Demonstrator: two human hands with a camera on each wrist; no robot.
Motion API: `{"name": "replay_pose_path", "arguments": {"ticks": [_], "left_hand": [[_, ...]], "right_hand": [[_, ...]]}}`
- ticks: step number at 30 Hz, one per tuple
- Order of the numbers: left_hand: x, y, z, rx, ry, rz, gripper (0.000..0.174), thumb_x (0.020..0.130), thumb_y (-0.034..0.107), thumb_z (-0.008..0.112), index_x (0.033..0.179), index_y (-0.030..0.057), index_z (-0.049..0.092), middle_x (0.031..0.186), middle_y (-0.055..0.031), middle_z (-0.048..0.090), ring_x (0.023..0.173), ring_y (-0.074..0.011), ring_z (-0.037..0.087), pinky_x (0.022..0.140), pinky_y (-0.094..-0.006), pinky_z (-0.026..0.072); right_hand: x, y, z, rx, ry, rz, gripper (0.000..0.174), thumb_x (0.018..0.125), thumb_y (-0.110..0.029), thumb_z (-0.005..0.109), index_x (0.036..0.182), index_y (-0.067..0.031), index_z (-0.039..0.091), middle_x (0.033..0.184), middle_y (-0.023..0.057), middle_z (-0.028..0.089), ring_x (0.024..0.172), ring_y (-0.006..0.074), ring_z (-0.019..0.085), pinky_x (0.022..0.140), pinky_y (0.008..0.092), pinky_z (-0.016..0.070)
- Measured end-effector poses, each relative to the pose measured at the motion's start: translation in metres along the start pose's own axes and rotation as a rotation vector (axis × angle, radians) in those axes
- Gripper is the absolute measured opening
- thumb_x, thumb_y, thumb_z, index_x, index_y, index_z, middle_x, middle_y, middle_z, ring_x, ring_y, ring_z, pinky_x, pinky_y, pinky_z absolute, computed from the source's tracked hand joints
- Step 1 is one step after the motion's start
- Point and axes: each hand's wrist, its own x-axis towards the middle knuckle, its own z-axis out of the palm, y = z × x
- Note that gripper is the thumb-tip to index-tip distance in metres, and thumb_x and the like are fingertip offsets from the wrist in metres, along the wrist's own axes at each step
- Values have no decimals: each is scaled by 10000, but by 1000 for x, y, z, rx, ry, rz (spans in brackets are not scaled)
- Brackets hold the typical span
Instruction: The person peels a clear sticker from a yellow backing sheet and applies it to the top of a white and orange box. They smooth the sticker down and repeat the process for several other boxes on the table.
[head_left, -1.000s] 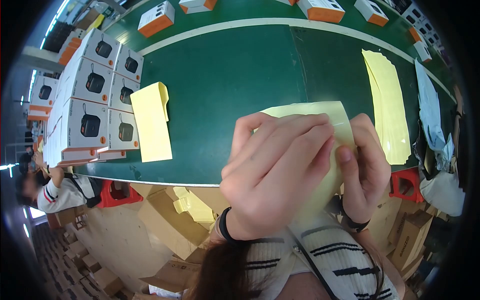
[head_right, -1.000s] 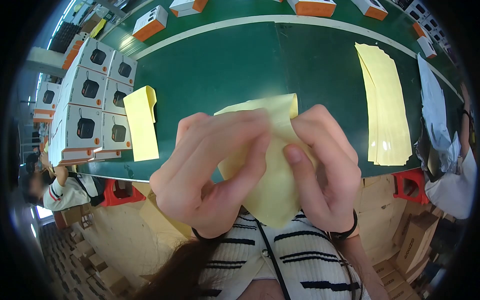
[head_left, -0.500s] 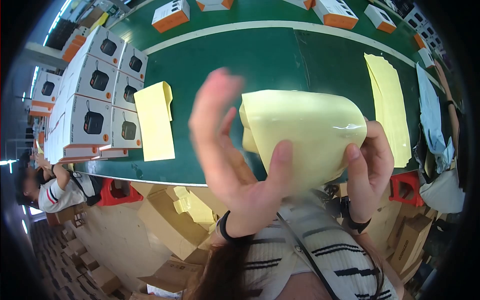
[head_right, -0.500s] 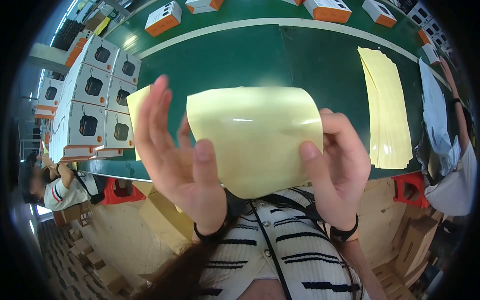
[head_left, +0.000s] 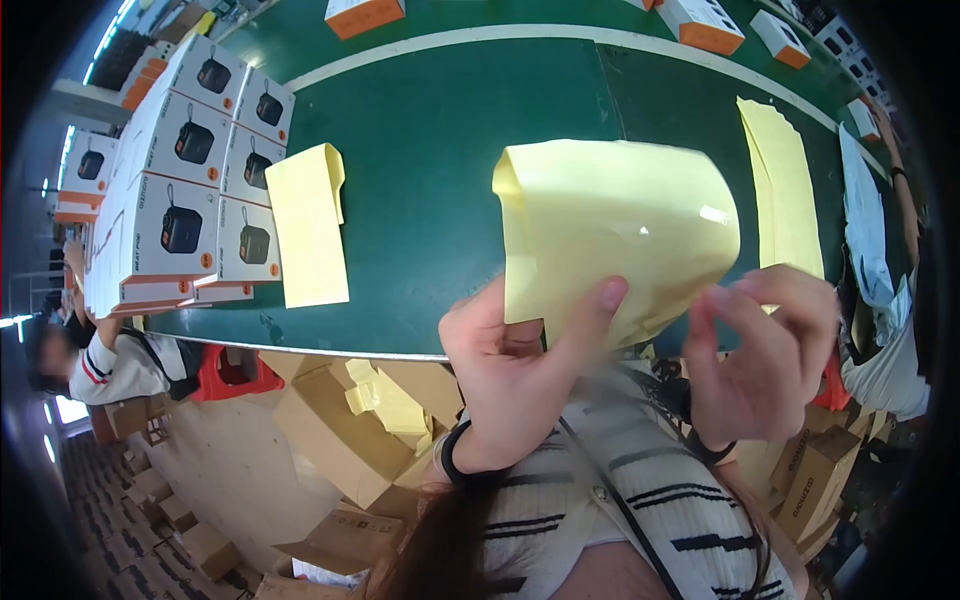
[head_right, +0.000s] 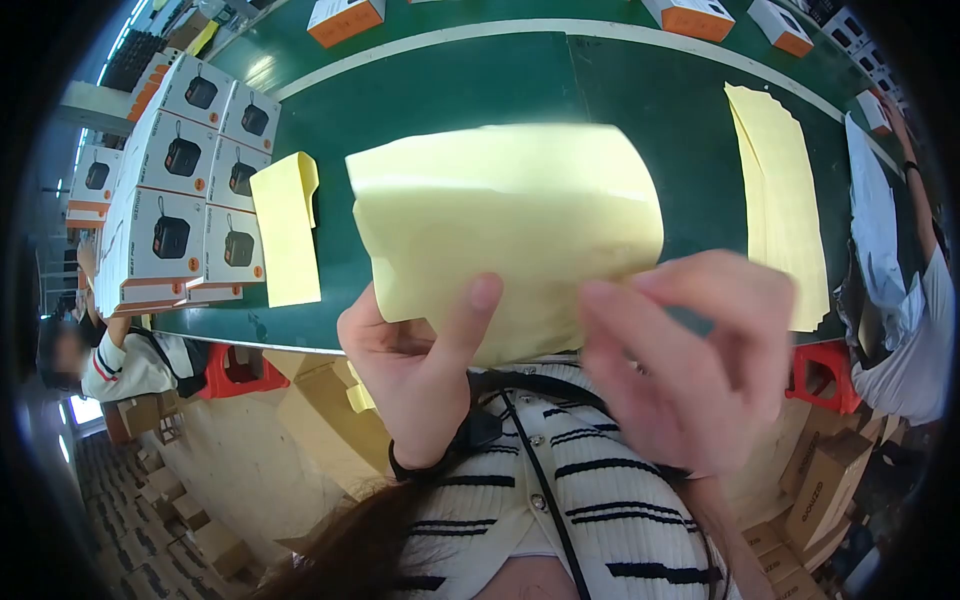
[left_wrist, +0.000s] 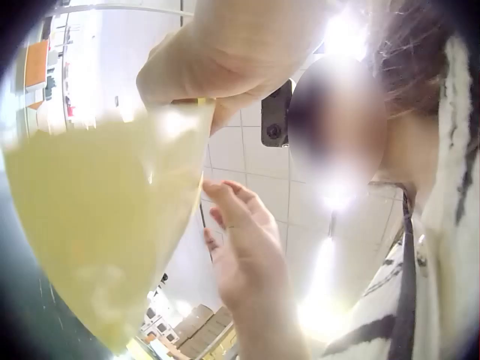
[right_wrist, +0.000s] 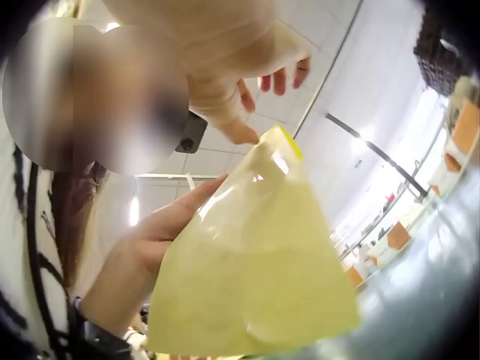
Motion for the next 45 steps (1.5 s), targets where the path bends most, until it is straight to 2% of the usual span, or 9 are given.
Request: {"name": "replay_pose_path", "arguments": {"ticks": [5, 7, 12, 22, 27, 32, 35, 39, 45], "left_hand": [[-1, 0, 6, 59, -101, 119, 131, 916, -2, 682, 1027, -71, 680, 941, -69, 714, 823, -76, 623, 700, -219, 492], [-2, -1, 9, -8, -80, 109, 147, 924, 6, 674, 1050, -71, 667, 950, -61, 707, 826, -75, 616, 711, -221, 490], [-5, -2, 0, 29, -76, 96, 314, 963, 36, 605, 1255, -55, 534, 1129, -77, 654, 1001, -100, 596, 882, -245, 459], [-3, 3, 0, 121, -105, 87, 309, 982, 52, 580, 1267, -55, 526, 1141, -73, 646, 1009, -98, 587, 880, -245, 457], [3, 5, 0, 248, -86, 113, 244, 981, 51, 577, 1209, -38, 570, 1011, -58, 675, 875, -96, 614, 758, -243, 504], [32, 12, 4, 349, -89, -24, 227, 979, 66, 586, 1169, -57, 578, 1017, -91, 676, 931, -117, 606, 814, -277, 494], [56, 6, 5, 428, -70, 103, 226, 977, 65, 575, 1165, -60, 575, 1003, -91, 674, 906, -129, 609, 794, -283, 495], [76, -6, 11, 443, 15, 295, 196, 971, 78, 552, 1115, -54, 557, 918, -158, 678, 794, -252, 651, 720, -363, 501], [73, 2, 16, 304, 19, 213, 160, 967, 61, 542, 1072, -60, 546, 891, -147, 666, 775, -226, 627, 707, -348, 497]], "right_hand": [[2, -8, 10, -31, -11, 18, 443, 561, 23, 834, 987, -57, 744, 888, 36, 628, 793, 198, 567, 633, 294, 447], [2, -12, -3, -62, -43, 54, 433, 544, 54, 799, 968, 33, 718, 927, 133, 631, 815, 258, 566, 703, 335, 451], [8, 12, -29, -223, -112, -121, 447, 530, -20, 827, 966, -2, 733, 1020, 124, 553, 931, 265, 534, 779, 381, 428], [9, 11, -9, -242, -43, -64, 353, 518, 3, 826, 860, -53, 761, 988, 78, 559, 952, 264, 516, 825, 402, 423], [14, 10, 0, -258, 3, -74, 280, 540, -30, 807, 810, -76, 749, 957, 60, 585, 958, 275, 511, 813, 358, 443], [29, 18, 10, -147, 144, 85, 269, 652, 36, 760, 893, -53, 680, 969, 73, 540, 1018, 314, 529, 856, 412, 450], [43, 16, 11, -133, 292, 22, 275, 669, 44, 730, 925, -31, 665, 984, 92, 563, 1048, 340, 554, 859, 428, 459], [37, -8, 9, 11, 11, -265, 242, 706, -35, 749, 930, -84, 671, 1058, 43, 676, 1055, 288, 627, 835, 406, 401], [5, -22, 32, 39, -81, -286, 99, 875, -137, 672, 929, -56, 691, 980, 40, 730, 991, 222, 675, 869, 425, 344]]}}
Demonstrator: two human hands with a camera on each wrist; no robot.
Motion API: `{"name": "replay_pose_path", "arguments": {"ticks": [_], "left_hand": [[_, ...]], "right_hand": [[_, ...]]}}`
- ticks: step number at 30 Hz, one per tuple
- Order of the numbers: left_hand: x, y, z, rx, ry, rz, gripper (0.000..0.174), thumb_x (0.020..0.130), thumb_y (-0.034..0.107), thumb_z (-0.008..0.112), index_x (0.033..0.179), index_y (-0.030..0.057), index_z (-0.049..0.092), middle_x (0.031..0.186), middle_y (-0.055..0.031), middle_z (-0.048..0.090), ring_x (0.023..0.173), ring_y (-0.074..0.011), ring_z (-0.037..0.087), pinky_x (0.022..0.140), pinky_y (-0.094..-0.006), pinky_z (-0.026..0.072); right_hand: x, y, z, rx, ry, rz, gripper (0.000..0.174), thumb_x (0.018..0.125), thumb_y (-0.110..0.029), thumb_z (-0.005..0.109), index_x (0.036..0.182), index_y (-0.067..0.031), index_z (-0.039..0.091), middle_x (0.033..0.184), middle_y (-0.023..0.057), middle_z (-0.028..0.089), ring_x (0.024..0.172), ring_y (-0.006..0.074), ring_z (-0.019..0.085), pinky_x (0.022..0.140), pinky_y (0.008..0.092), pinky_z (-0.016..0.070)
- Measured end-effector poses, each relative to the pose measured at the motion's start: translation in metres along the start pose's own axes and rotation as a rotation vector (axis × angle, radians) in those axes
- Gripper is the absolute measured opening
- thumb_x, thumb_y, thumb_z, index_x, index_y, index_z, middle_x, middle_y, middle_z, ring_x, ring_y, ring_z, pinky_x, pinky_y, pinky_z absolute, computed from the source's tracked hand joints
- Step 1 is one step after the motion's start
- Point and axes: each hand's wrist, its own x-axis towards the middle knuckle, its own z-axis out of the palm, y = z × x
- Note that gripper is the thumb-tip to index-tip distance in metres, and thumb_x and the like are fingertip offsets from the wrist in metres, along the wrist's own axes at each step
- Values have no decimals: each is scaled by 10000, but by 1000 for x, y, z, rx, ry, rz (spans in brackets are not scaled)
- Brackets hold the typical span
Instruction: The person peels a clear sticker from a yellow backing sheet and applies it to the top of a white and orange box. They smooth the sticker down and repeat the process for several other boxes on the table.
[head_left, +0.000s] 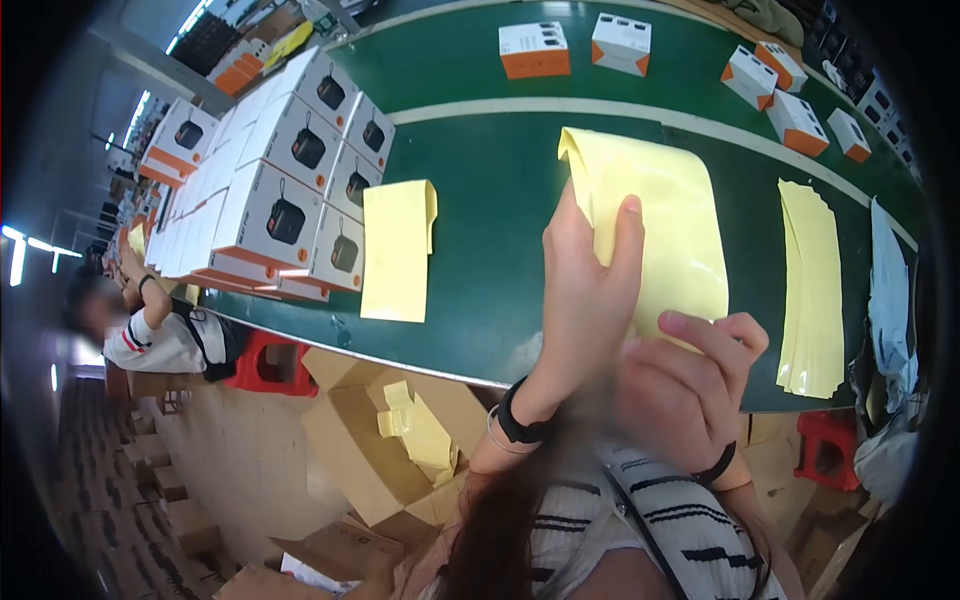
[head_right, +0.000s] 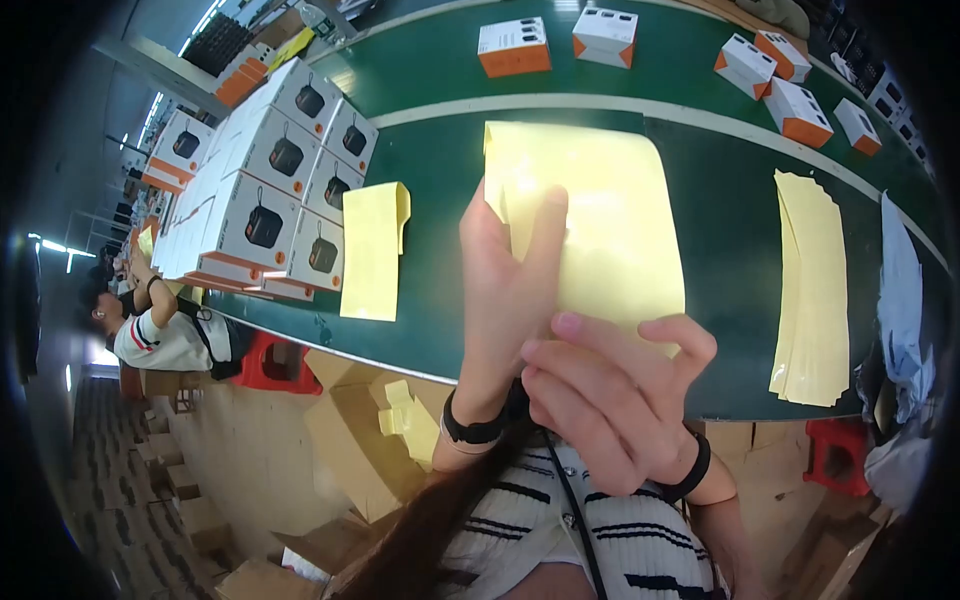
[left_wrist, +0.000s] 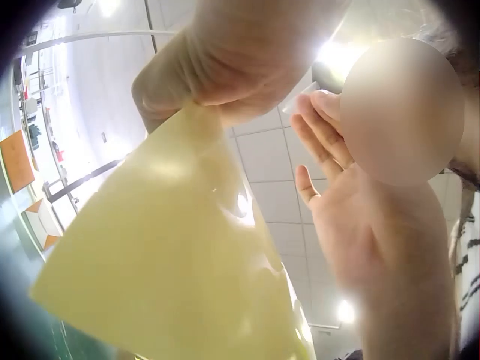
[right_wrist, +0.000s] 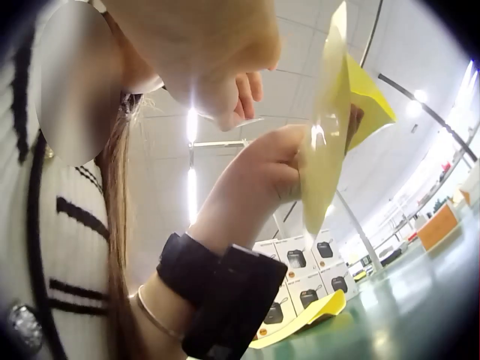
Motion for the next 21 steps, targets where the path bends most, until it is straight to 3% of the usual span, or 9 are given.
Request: {"name": "replay_pose_path", "arguments": {"ticks": [3, 8, 12, 14, 15, 16, 18, 21], "left_hand": [[-1, -6, -1, -38, -13, -7, 152, 966, 60, 539, 1056, -62, 542, 880, -142, 664, 756, -209, 623, 683, -335, 497], [-1, -10, -3, -36, -10, -51, 153, 964, 58, 538, 1063, -58, 539, 868, -148, 666, 732, -213, 626, 662, -331, 497], [-1, -8, -4, -43, 13, -67, 194, 977, 68, 540, 1127, -56, 543, 959, -115, 664, 838, -163, 623, 735, -300, 500], [-3, -3, -6, -85, 14, -111, 210, 981, 70, 544, 1149, -55, 544, 998, -100, 661, 878, -142, 616, 764, -290, 499], [-5, -1, -8, -60, 0, -104, 220, 984, 74, 549, 1164, -53, 543, 1027, -90, 652, 907, -128, 603, 788, -285, 494], [-7, 1, -9, -34, -12, -101, 230, 988, 77, 553, 1178, -51, 542, 1057, -80, 643, 936, -115, 589, 812, -280, 489], [-12, 4, -9, -1, -29, -67, 224, 981, 71, 584, 1167, -50, 556, 1043, -73, 657, 913, -97, 603, 781, -259, 496], [-21, 14, -6, -111, -54, -131, 204, 972, 69, 613, 1135, -51, 589, 989, -51, 675, 842, -59, 617, 701, -220, 498]], "right_hand": [[-3, 3, 9, 18, 22, 51, 85, 866, -140, 680, 886, -58, 689, 964, 44, 735, 978, 213, 682, 883, 446, 329], [-6, 5, 13, -45, -10, -27, 77, 885, -142, 644, 864, -78, 682, 914, 30, 738, 956, 223, 694, 885, 462, 323], [-8, 13, 8, -7, -32, -106, 100, 876, -172, 652, 887, -82, 695, 961, 39, 737, 925, 236, 687, 882, 477, 323], [6, 15, -1, 143, -1, 64, 163, 855, -240, 676, 912, -92, 714, 993, 65, 724, 896, 247, 669, 875, 470, 333], [6, 25, -6, 191, 112, 77, 176, 784, -189, 744, 928, -89, 726, 988, 86, 700, 895, 262, 645, 828, 453, 406], [7, 34, -6, 186, 111, 80, 176, 784, -189, 744, 928, -89, 726, 988, 86, 700, 895, 262, 645, 828, 453, 406], [9, 48, -6, 0, 226, 233, 228, 724, -43, 769, 946, -69, 723, 966, 91, 676, 891, 276, 627, 758, 401, 476], [20, 60, -7, 49, 106, 269, 319, 655, 64, 776, 951, -37, 717, 949, 87, 659, 849, 272, 614, 713, 346, 506]]}}
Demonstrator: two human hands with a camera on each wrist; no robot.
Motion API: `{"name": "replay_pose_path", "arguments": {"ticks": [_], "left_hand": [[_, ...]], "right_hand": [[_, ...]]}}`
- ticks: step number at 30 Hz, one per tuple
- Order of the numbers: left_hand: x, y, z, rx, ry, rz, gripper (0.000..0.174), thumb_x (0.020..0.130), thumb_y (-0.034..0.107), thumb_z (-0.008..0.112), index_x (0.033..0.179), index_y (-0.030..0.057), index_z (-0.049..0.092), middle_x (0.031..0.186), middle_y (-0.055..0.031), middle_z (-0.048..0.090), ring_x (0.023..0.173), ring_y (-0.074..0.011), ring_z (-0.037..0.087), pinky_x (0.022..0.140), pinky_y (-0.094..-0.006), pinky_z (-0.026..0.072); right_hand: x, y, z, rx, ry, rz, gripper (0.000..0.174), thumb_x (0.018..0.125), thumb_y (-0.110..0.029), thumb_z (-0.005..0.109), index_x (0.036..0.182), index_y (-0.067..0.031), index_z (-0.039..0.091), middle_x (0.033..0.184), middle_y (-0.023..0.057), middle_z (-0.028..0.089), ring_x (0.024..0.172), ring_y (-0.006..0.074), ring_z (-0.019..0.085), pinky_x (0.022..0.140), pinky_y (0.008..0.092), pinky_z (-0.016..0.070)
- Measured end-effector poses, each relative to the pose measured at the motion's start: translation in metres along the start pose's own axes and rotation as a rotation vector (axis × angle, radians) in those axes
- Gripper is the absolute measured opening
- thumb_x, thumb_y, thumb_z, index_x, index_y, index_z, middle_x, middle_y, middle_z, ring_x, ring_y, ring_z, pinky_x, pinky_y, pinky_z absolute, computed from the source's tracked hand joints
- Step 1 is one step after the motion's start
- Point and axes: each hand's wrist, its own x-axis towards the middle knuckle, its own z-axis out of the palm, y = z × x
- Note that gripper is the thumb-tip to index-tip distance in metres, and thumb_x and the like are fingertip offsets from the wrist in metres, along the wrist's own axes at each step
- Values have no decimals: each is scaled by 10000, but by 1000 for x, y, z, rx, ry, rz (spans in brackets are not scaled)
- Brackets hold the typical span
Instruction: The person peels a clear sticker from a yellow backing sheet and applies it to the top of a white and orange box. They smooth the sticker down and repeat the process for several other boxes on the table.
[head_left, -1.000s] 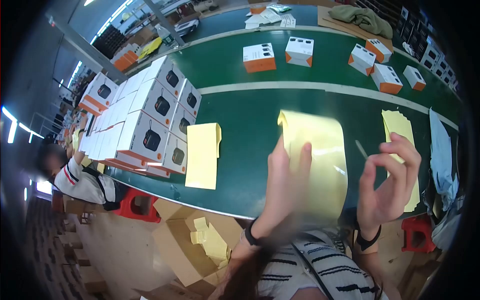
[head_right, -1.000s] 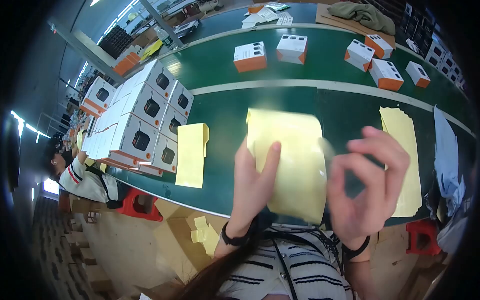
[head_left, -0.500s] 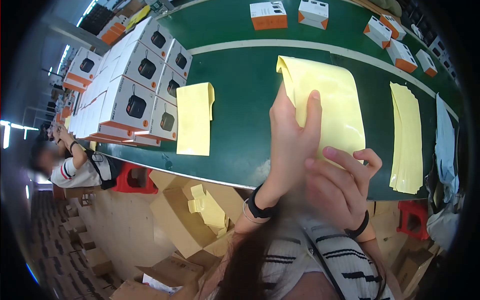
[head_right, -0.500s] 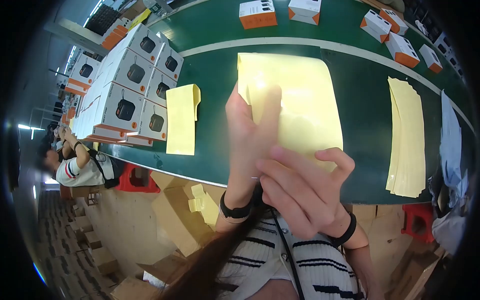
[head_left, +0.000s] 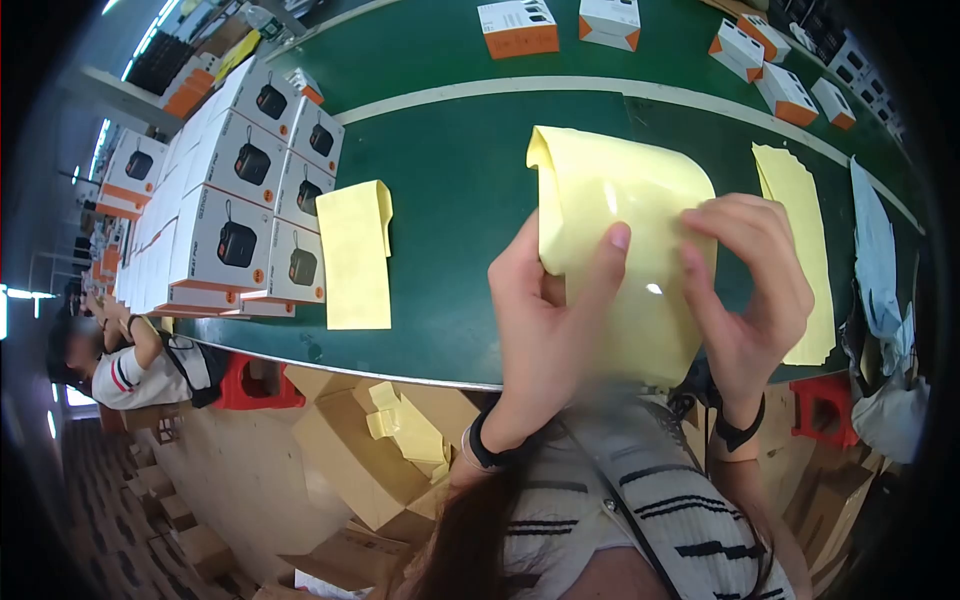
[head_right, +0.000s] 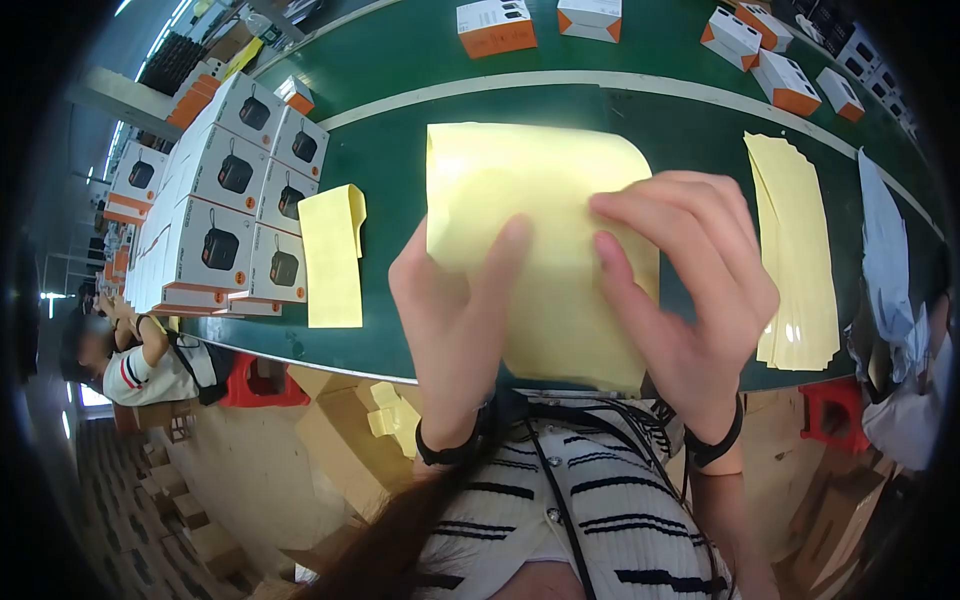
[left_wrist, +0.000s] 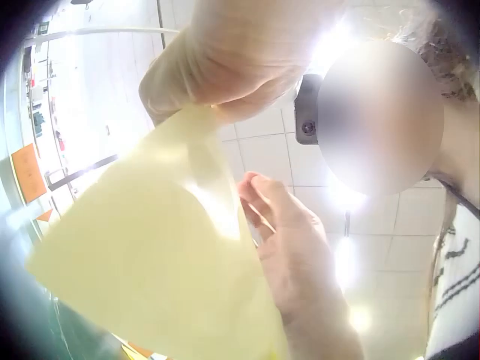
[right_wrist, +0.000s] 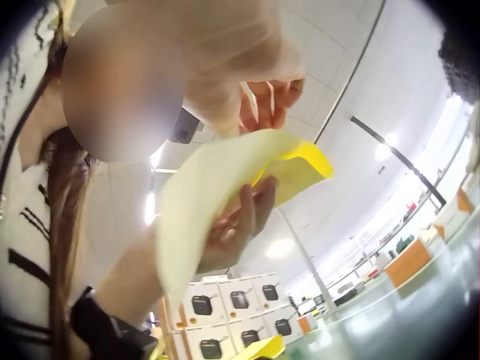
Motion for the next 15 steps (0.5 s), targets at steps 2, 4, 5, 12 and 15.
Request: {"name": "replay_pose_path", "arguments": {"ticks": [2, 4, 5, 12, 15], "left_hand": [[-7, 2, 2, -125, -2, -77, 178, 961, 64, 638, 1093, -53, 629, 899, -27, 688, 766, -26, 616, 622, -183, 481], [-11, 3, 2, -147, -4, -86, 172, 961, 68, 640, 1080, -56, 639, 868, -20, 687, 749, -21, 610, 606, -178, 472], [-14, 4, 2, -165, -6, -94, 168, 961, 71, 641, 1067, -59, 649, 836, -13, 686, 732, -15, 605, 590, -173, 463], [-17, -5, -1, 55, -45, 112, 93, 916, 34, 673, 960, -47, 683, 768, -29, 683, 667, -55, 595, 559, -227, 454], [-19, -9, -2, 141, -80, 197, 65, 885, 15, 684, 928, -34, 689, 741, -78, 667, 613, -116, 601, 554, -258, 455]], "right_hand": [[1, -6, 1, -22, -7, 12, 309, 654, 58, 780, 944, -27, 715, 934, 88, 652, 833, 262, 612, 711, 336, 506], [2, -12, 6, -28, 20, 20, 300, 637, 34, 801, 921, -15, 716, 891, 85, 637, 811, 239, 612, 694, 310, 506], [0, -14, 6, -28, 16, 25, 300, 637, 34, 801, 921, -15, 716, 891, 85, 637, 811, 239, 612, 694, 310, 506], [-6, -24, 0, -20, -40, 108, 302, 616, 57, 787, 894, -5, 691, 879, 102, 628, 738, 241, 609, 632, 301, 508], [-9, -22, 0, -32, -77, 117, 294, 616, 67, 778, 884, -2, 680, 862, 105, 629, 723, 240, 613, 623, 295, 507]]}}
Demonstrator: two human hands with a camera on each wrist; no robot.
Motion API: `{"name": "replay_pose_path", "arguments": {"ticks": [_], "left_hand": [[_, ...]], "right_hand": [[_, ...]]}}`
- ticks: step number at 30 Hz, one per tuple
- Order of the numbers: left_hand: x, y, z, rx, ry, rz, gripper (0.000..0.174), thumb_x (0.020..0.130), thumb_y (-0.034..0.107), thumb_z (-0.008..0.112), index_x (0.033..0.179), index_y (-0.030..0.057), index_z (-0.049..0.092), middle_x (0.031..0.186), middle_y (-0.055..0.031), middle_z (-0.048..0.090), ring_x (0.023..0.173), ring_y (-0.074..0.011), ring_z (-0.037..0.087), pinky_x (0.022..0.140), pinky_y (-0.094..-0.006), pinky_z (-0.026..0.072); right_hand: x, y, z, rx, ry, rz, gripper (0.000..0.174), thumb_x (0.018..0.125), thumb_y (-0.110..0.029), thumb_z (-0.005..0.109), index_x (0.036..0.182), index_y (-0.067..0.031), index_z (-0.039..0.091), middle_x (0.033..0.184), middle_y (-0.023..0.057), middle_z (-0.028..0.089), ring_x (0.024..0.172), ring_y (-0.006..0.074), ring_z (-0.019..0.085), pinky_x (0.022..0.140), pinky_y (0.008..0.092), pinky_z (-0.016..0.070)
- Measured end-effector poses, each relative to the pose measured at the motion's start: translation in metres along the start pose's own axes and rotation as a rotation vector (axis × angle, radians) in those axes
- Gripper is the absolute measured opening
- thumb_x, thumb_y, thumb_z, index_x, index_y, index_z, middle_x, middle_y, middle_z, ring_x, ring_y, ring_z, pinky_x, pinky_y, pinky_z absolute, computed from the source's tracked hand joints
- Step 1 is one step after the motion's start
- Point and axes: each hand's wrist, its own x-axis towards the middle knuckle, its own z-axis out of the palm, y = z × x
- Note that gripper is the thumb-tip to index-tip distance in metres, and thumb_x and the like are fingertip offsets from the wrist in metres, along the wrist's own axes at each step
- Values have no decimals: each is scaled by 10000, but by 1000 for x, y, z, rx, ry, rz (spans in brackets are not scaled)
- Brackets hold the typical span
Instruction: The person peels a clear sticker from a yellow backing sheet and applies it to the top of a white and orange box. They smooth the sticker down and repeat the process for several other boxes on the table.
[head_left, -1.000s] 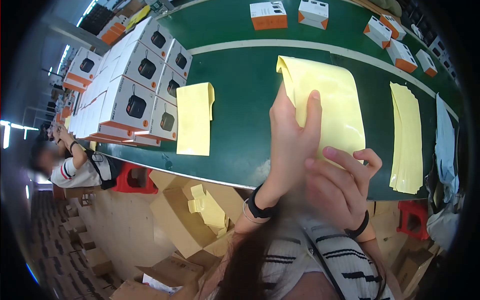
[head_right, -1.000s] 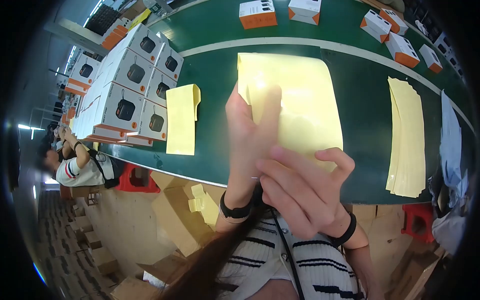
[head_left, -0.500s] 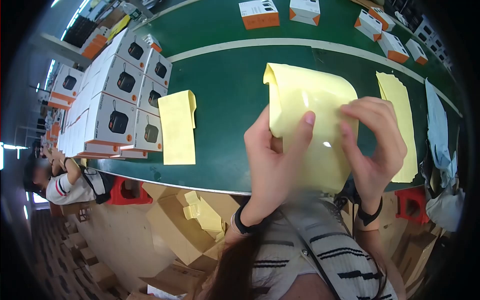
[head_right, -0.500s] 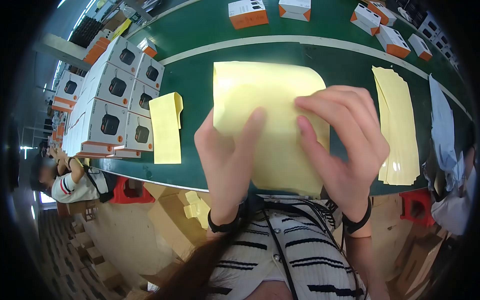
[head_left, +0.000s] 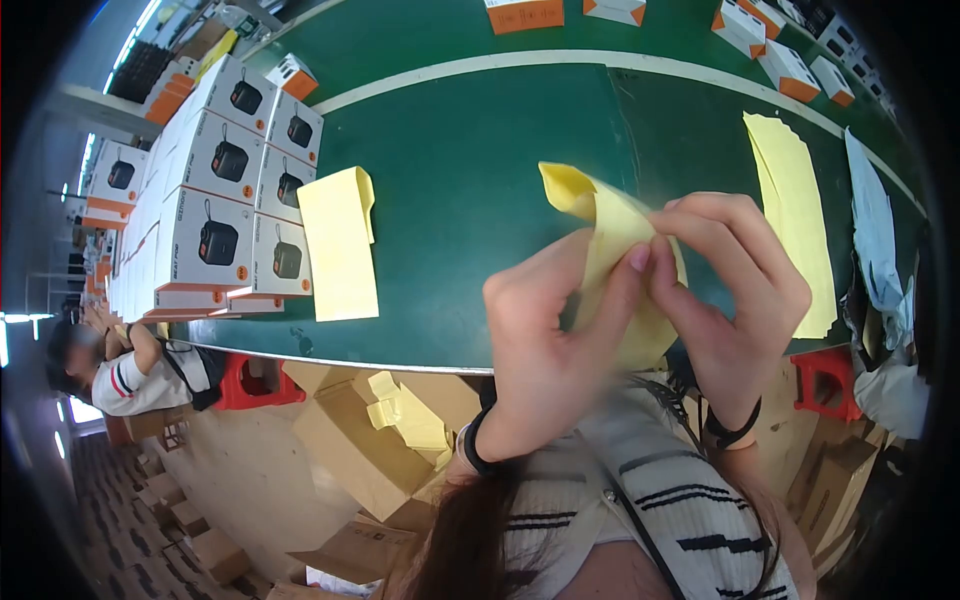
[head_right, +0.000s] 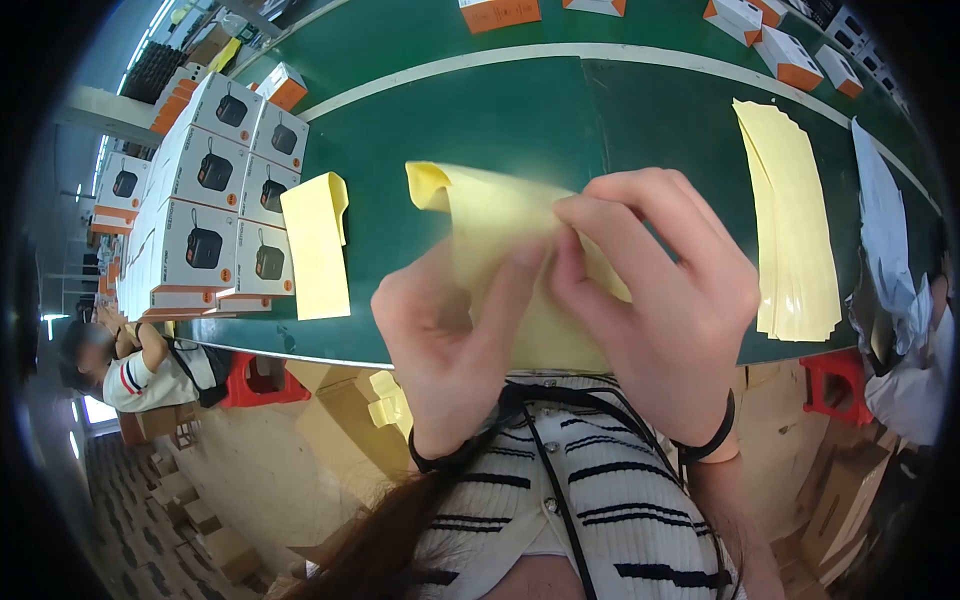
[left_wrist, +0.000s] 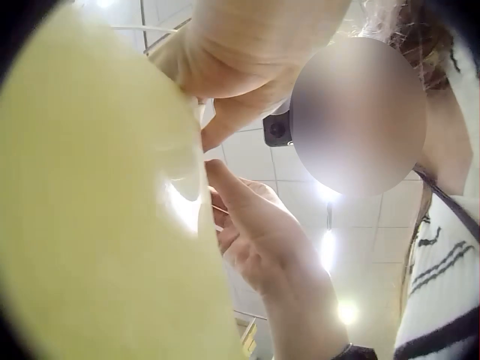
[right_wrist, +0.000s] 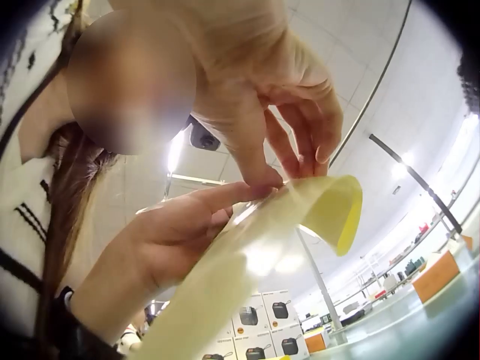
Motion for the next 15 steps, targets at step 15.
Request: {"name": "replay_pose_path", "arguments": {"ticks": [15], "left_hand": [[-4, 6, 1, 138, -7, -10, 85, 901, 13, 659, 963, -36, 691, 718, -101, 647, 591, -143, 604, 549, -268, 458]], "right_hand": [[1, 7, 0, 112, -46, 99, 226, 657, 76, 750, 854, -7, 676, 801, 84, 639, 678, 206, 625, 598, 265, 494]]}}
